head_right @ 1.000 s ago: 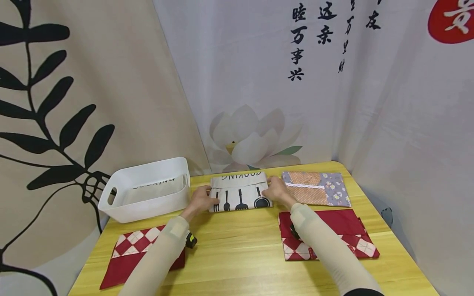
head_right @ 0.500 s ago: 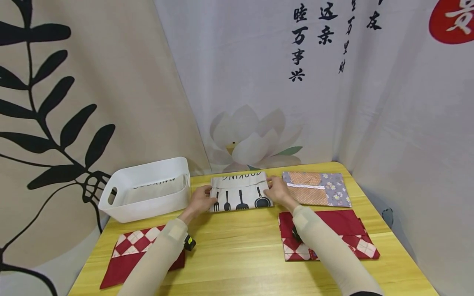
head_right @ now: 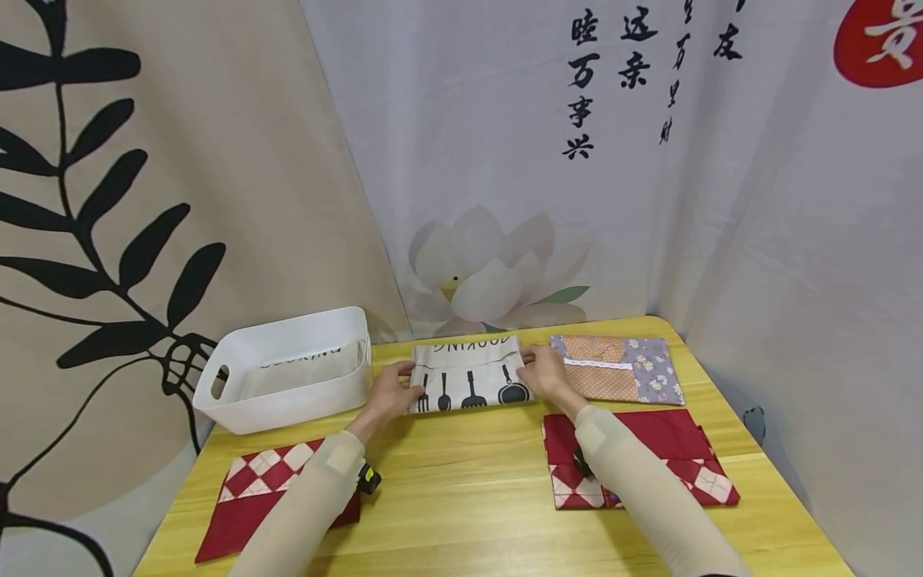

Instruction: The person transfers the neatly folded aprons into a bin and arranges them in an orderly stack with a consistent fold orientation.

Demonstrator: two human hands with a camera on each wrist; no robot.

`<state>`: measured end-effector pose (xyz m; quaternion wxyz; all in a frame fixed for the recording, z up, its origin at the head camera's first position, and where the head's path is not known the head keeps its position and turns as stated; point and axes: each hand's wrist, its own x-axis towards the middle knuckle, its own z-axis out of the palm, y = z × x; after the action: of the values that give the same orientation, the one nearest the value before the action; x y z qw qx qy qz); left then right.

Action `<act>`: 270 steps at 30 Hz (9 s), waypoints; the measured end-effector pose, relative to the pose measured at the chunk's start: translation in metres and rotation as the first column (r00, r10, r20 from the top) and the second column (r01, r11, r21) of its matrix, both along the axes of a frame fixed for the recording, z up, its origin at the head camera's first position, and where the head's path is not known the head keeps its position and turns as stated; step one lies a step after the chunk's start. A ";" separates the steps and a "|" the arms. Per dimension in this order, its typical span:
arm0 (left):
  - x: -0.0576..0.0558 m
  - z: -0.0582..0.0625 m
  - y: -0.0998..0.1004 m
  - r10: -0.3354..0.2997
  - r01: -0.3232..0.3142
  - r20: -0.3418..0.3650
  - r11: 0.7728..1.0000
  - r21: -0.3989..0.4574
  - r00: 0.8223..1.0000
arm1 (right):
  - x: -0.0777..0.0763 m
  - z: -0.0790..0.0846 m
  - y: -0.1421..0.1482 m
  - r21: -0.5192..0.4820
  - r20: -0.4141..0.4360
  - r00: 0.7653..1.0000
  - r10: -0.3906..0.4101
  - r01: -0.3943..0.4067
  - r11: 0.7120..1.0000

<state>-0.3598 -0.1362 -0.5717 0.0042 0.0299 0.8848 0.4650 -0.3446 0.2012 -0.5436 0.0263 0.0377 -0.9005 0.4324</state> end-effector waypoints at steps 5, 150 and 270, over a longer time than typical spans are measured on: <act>0.023 0.028 0.009 0.008 -0.008 -0.006 1.000 0.015 1.000 | 0.006 0.005 0.001 -0.023 0.003 1.000 0.004 -0.004 1.000; 0.065 0.123 -0.154 0.193 -0.167 -0.127 0.968 0.190 0.973 | 0.007 0.093 -0.150 -0.397 -0.187 0.981 0.047 -0.119 0.910; 0.041 0.114 -0.278 0.435 -0.437 -0.053 0.899 -0.031 0.899 | -0.043 0.074 -0.310 -0.181 -0.146 0.975 0.166 -0.191 0.965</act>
<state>-0.3191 -0.4141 -0.4575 -0.1193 -0.1585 0.8785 0.4346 -0.3875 -0.1084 -0.4700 0.0493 0.1441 -0.8435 0.5151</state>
